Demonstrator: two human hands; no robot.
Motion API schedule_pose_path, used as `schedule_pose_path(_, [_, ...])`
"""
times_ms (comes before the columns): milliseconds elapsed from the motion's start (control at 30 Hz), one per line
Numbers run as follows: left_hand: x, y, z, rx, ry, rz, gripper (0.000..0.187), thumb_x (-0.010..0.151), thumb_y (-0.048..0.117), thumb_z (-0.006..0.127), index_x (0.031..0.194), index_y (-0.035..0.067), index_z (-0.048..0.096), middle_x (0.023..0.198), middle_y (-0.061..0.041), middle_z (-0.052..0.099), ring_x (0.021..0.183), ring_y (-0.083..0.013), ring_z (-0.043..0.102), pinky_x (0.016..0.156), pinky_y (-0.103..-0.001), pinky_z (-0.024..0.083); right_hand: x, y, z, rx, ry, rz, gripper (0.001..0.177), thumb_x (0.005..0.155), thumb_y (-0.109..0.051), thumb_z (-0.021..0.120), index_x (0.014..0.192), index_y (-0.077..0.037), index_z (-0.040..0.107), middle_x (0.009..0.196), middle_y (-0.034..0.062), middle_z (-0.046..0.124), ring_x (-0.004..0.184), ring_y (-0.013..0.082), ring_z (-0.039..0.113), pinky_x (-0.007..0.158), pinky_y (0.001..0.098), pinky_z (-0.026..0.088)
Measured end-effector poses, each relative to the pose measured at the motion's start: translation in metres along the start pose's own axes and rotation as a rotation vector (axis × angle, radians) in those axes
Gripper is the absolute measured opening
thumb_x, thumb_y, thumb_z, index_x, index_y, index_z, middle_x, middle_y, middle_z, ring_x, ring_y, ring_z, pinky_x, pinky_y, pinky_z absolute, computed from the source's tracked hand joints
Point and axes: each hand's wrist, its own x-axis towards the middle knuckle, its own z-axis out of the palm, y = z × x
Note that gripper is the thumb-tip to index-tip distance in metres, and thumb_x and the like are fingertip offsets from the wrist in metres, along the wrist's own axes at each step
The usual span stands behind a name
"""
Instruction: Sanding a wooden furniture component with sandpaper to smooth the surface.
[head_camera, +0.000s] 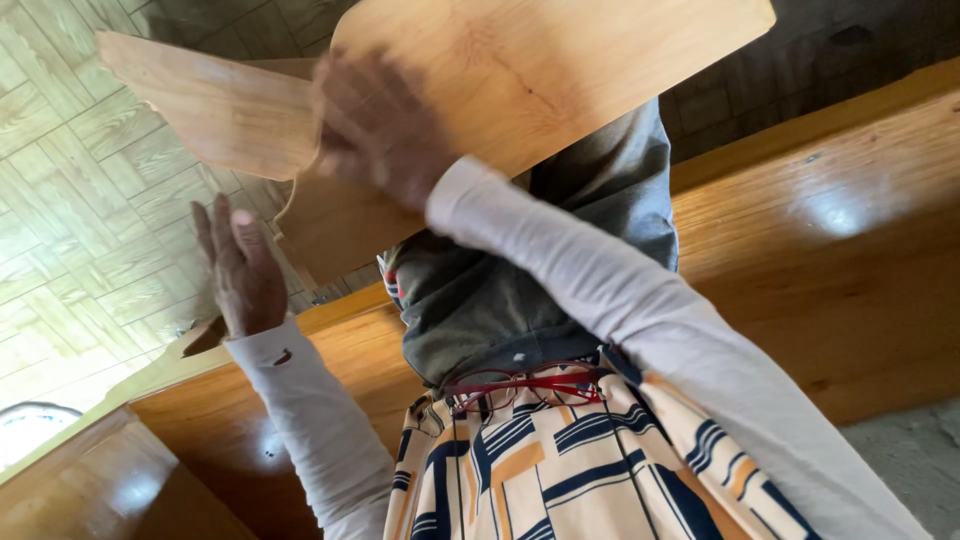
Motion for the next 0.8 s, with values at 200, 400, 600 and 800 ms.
schedule_pose_path(200, [0.007,-0.010,0.048,-0.093,-0.066,0.030,0.089,0.099,0.071,0.021,0.158,0.005,0.037,0.165,-0.022,0.028,0.154,-0.0337,0.018,0.122,-0.048,0.016,-0.118,0.199,-0.021,0.248,0.404,0.379,0.017,0.101,-0.035,0.065,0.094,-0.021,0.070,0.091,0.0022,0.066,0.084,0.0268,0.058,0.074,0.0456,0.036])
schedule_pose_path(400, [0.009,-0.002,0.048,-0.237,-0.006,0.060,0.088,0.101,0.069,0.023,0.154,0.001,0.041,0.161,-0.024,0.036,0.152,-0.0350,0.027,0.121,-0.046,0.021,-0.222,0.256,-0.002,-0.102,0.041,0.814,0.083,0.117,-0.065,0.023,0.160,0.006,0.030,0.162,0.0360,0.037,0.150,0.0525,0.028,0.117,0.0615,0.003])
schedule_pose_path(600, [0.027,-0.022,0.045,-0.766,-0.171,-0.274,0.098,0.081,0.073,0.020,0.159,0.015,0.035,0.158,-0.008,0.046,0.145,-0.0229,0.041,0.114,-0.038,0.037,-0.134,0.130,-0.022,0.006,0.252,0.481,0.069,0.107,-0.047,0.074,0.151,-0.003,0.044,0.154,0.0185,0.044,0.143,0.0398,0.041,0.120,0.0603,0.026])
schedule_pose_path(800, [-0.004,0.010,0.021,-1.556,-0.158,-0.409,0.102,0.074,0.075,0.045,0.156,0.015,0.041,0.143,-0.011,0.061,0.080,-0.0169,0.057,0.067,-0.029,0.048,-0.047,-0.048,-0.067,0.339,-0.109,-0.209,0.072,0.093,-0.067,0.052,0.141,-0.014,0.041,0.154,0.0156,0.033,0.141,0.0394,0.022,0.119,0.0609,0.013])
